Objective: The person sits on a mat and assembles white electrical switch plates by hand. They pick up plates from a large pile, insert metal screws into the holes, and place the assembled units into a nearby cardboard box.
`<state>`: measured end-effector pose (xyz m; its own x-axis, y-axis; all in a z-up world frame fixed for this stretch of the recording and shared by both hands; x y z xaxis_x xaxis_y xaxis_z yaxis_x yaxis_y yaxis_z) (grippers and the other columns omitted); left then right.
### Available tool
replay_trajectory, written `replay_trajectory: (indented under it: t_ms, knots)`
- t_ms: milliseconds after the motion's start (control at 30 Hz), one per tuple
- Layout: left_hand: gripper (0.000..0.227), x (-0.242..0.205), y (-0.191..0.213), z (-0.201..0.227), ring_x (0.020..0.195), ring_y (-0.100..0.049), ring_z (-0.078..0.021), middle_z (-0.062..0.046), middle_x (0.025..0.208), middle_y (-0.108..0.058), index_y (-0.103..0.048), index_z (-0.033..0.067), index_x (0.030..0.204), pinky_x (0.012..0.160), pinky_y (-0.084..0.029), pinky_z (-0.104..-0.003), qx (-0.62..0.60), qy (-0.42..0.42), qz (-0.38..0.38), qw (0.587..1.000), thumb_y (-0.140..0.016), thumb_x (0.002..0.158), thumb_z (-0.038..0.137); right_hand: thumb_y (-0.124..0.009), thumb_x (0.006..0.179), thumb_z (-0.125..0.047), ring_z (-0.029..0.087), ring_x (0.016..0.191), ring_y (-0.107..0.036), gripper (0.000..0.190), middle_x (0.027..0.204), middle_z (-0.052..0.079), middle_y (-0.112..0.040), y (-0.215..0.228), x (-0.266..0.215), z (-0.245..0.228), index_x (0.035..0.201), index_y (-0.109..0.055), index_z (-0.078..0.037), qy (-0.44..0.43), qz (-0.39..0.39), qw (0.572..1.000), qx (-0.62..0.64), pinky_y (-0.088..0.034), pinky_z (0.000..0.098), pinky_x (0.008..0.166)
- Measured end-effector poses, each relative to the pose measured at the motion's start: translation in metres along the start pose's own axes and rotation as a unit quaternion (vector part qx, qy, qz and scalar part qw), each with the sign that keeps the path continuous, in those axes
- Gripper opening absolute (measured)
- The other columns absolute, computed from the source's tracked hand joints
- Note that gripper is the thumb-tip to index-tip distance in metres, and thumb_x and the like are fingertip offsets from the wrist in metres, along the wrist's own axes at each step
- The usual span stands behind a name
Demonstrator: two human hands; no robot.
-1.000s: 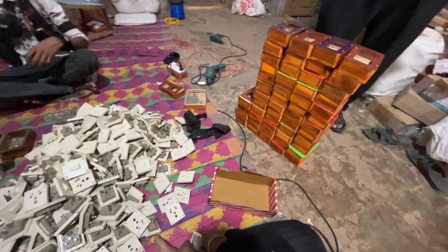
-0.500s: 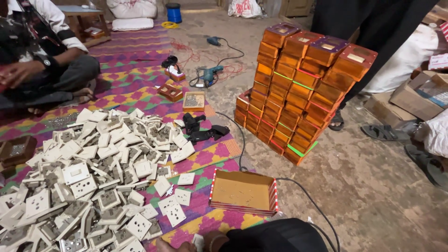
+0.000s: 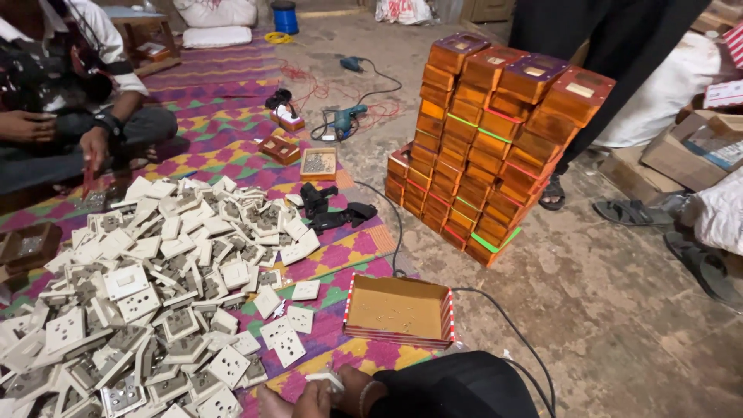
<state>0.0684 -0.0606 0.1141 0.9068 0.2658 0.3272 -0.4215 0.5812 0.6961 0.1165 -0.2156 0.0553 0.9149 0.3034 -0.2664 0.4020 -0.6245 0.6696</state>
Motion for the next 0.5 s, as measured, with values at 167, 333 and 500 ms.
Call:
replay_trajectory:
  t_ms: [167,333,500]
  knots:
    - [0.064,-0.003,0.057,0.041,0.103,-0.064,-0.0341,-0.027,0.117,-0.062,-0.065,0.0049,0.113,0.095,-0.05,-0.048,-0.139,0.12,0.135,0.974,-0.093,0.058,0.024,-0.077,0.083,-0.021,0.032,0.113,-0.068,0.076,0.122,0.018,-0.066,0.019,-0.005,0.002,0.146,-0.035,-0.009,0.072,0.077,0.988,0.112,-0.055,0.0397,0.096]
    - [0.075,-0.001,0.08,0.063,0.093,-0.068,-0.0309,-0.025,0.109,-0.066,-0.052,-0.0009,0.125,0.085,-0.055,-0.044,-0.28,0.146,0.135,0.939,-0.087,0.06,0.012,-0.061,0.092,-0.028,0.019,0.102,-0.07,0.05,0.117,0.009,-0.073,0.001,-0.002,0.01,0.137,-0.061,-0.007,0.016,0.017,0.921,0.389,-0.055,0.0299,0.083]
    - [0.086,-0.022,0.092,0.069,0.083,-0.072,-0.0276,-0.023,0.101,-0.069,-0.04,-0.0067,0.137,0.075,-0.059,-0.041,-0.351,0.126,0.121,0.92,-0.081,0.061,0.001,-0.055,0.103,-0.037,0.019,0.083,-0.066,0.039,0.098,0.011,-0.069,-0.025,-0.011,0.0,0.12,-0.066,-0.003,-0.037,-0.11,0.714,0.691,-0.056,0.0304,0.072]
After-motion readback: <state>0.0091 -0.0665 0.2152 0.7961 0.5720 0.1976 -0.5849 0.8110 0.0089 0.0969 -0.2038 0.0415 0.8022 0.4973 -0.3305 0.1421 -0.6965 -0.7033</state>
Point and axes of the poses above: each hand's wrist, its own x-axis towards the middle knuckle, its own y-axis out of the back of the hand, z = x × y, the point moved 6 cm from there along x, towards the middle knuckle
